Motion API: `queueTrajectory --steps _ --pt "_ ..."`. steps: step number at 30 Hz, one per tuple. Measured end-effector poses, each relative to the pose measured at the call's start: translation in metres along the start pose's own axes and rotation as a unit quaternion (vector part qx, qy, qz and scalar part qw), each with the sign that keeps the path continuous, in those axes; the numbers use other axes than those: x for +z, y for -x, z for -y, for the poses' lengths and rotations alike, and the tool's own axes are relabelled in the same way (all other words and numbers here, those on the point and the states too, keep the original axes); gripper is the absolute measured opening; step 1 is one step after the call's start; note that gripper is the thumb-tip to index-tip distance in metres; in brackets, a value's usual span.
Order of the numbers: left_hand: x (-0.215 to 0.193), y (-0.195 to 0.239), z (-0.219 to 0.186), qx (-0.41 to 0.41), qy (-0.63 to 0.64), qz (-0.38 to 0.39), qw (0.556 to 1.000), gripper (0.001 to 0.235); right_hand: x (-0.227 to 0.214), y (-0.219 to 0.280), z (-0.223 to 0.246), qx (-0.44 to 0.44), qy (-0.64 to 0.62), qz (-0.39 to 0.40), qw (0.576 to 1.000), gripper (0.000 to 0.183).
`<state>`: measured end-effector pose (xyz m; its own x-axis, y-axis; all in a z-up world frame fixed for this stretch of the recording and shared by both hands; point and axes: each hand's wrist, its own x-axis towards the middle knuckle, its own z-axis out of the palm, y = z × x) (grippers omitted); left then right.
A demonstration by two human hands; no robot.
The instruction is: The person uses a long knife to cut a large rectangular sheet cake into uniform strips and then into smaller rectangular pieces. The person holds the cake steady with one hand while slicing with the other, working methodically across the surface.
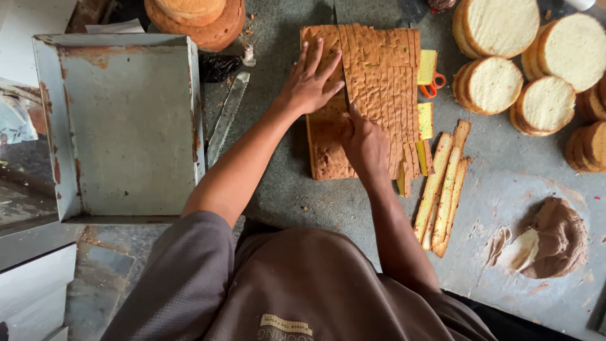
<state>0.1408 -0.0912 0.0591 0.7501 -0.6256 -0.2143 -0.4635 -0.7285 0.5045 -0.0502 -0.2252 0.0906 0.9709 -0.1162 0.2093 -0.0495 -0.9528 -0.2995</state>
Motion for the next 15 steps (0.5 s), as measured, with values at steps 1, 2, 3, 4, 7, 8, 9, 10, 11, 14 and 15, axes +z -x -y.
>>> queueTrajectory --steps 1,2,3,4,7,8,9,10,11,14,15 --pt "-0.005 0.007 -0.005 0.003 0.008 0.006 1.000 0.079 -0.004 0.001 0.001 0.005 0.007 0.007 1.000 0.031" --pt "-0.008 0.017 -0.008 0.002 0.016 0.012 1.000 0.081 -0.005 -0.001 0.004 0.008 0.013 0.010 1.000 0.031" --pt "-0.009 0.029 -0.011 0.017 0.005 0.016 1.000 0.088 -0.007 0.000 0.007 0.012 0.019 0.013 1.000 0.031" --pt "-0.003 0.044 -0.015 0.030 -0.003 0.022 0.999 0.096 -0.009 0.002 0.008 0.015 0.026 0.020 0.999 0.031" --pt "0.026 0.082 -0.030 0.057 0.032 -0.008 0.998 0.114 -0.008 0.005 0.005 0.033 0.017 0.019 0.999 0.031" --pt "0.034 0.090 -0.032 0.065 0.051 -0.024 0.996 0.119 -0.007 0.009 0.005 0.022 0.024 0.013 0.999 0.030" --pt "0.038 0.092 -0.033 0.061 0.055 -0.036 0.996 0.114 -0.004 0.011 0.006 0.011 0.030 0.006 0.999 0.030" --pt "0.041 0.089 -0.035 0.063 0.059 -0.050 0.995 0.110 -0.004 0.014 0.004 0.001 0.041 -0.005 0.999 0.030" --pt "0.044 0.090 -0.036 0.065 0.062 -0.064 0.994 0.105 -0.004 0.017 0.003 0.008 0.038 0.005 0.999 0.029" --pt "0.035 0.086 -0.035 0.062 0.041 -0.013 0.997 0.120 -0.008 0.019 0.000 0.005 0.038 0.022 0.999 0.028" --pt "0.030 0.087 -0.032 0.064 0.040 -0.008 0.997 0.116 -0.010 0.021 0.000 -0.004 0.040 0.025 0.999 0.029"
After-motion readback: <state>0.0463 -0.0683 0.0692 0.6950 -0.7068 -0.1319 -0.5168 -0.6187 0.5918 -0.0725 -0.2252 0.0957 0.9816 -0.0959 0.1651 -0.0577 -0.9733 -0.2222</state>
